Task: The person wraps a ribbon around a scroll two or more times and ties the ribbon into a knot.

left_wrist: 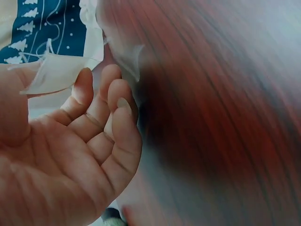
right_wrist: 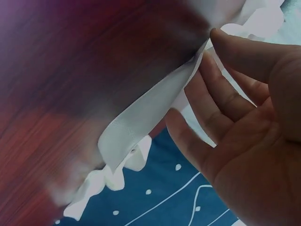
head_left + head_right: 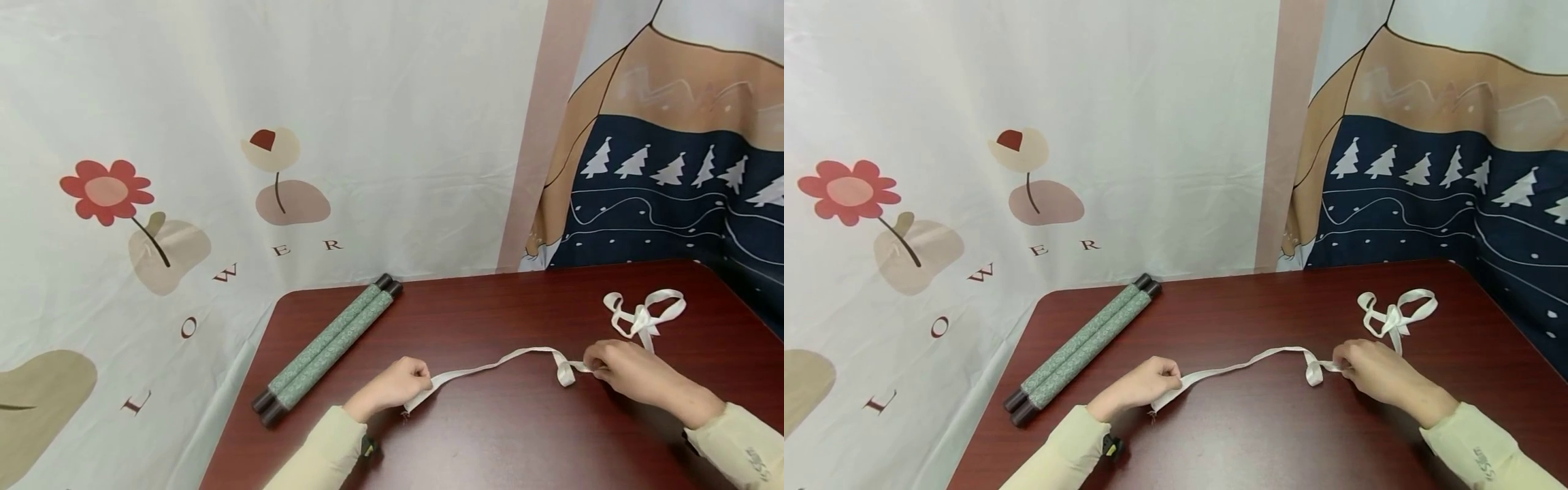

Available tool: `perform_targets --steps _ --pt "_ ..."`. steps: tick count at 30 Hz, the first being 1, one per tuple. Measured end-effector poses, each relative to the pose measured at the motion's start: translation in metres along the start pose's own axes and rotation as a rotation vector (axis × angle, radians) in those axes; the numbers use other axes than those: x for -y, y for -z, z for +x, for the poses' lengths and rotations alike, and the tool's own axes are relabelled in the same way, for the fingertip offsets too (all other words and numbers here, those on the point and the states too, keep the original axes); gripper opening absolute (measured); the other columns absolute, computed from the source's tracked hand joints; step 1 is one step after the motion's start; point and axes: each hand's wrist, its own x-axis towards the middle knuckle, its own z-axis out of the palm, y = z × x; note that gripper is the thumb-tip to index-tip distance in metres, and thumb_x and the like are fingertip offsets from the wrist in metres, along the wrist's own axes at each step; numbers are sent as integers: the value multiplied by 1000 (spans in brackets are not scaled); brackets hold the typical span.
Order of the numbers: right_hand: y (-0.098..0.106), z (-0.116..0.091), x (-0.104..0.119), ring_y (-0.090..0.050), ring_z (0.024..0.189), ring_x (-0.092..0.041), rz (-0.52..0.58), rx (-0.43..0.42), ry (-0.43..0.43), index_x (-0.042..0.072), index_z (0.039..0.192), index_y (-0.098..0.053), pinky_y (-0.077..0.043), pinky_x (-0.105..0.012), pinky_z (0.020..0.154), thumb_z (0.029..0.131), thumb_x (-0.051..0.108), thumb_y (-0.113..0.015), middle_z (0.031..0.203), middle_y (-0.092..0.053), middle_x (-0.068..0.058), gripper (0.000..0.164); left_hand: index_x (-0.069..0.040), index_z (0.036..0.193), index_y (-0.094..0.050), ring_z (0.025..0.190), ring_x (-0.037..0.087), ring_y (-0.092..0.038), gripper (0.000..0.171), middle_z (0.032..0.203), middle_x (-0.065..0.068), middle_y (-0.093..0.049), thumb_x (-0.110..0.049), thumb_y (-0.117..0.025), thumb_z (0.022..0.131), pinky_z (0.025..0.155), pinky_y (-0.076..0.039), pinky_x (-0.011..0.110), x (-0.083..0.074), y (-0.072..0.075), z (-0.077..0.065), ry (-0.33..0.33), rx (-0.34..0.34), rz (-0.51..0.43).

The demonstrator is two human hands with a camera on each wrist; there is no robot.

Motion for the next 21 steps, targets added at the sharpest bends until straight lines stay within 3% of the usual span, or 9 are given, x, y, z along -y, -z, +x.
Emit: perform_targets --steps 6,12,14,21 --pt "1 -5 -10 -48 64 -5 41 35 -8 19 78 -65 -46 -30 54 70 -3 -73 70 -54 13 25 -14 61 -52 52 5 -37 18 58 -7 -42 -6 -57 77 49 -32 21 13 13 -10 53 29 -90" --pt "7 -15 -24 -51 65 -5 5 28 -7 23 71 -61 -48 -32 56 69 -4 -72 72 -56 13 29 -13 60 -47 51 6 -34 22 57 -6 -36 -5 -57 78 49 -31 22 21 27 -19 72 75 -118" --pt "10 -19 -28 -49 63 -4 12 42 -47 23 72 -60 -47 -31 55 71 -3 -71 71 -56 13 29 -12 59 -47 50 7 -33 22 56 -6 -35 -5 -57 77 48 -30 23 26 32 -21 80 94 -133" --pt "24 -29 -36 -44 59 -3 33 46 -135 21 79 -60 -43 -29 52 76 0 -69 70 -55 11 23 -5 66 -60 48 10 -45 11 56 0 -51 -5 -54 75 44 -37 23 38 45 -27 137 163 -210"
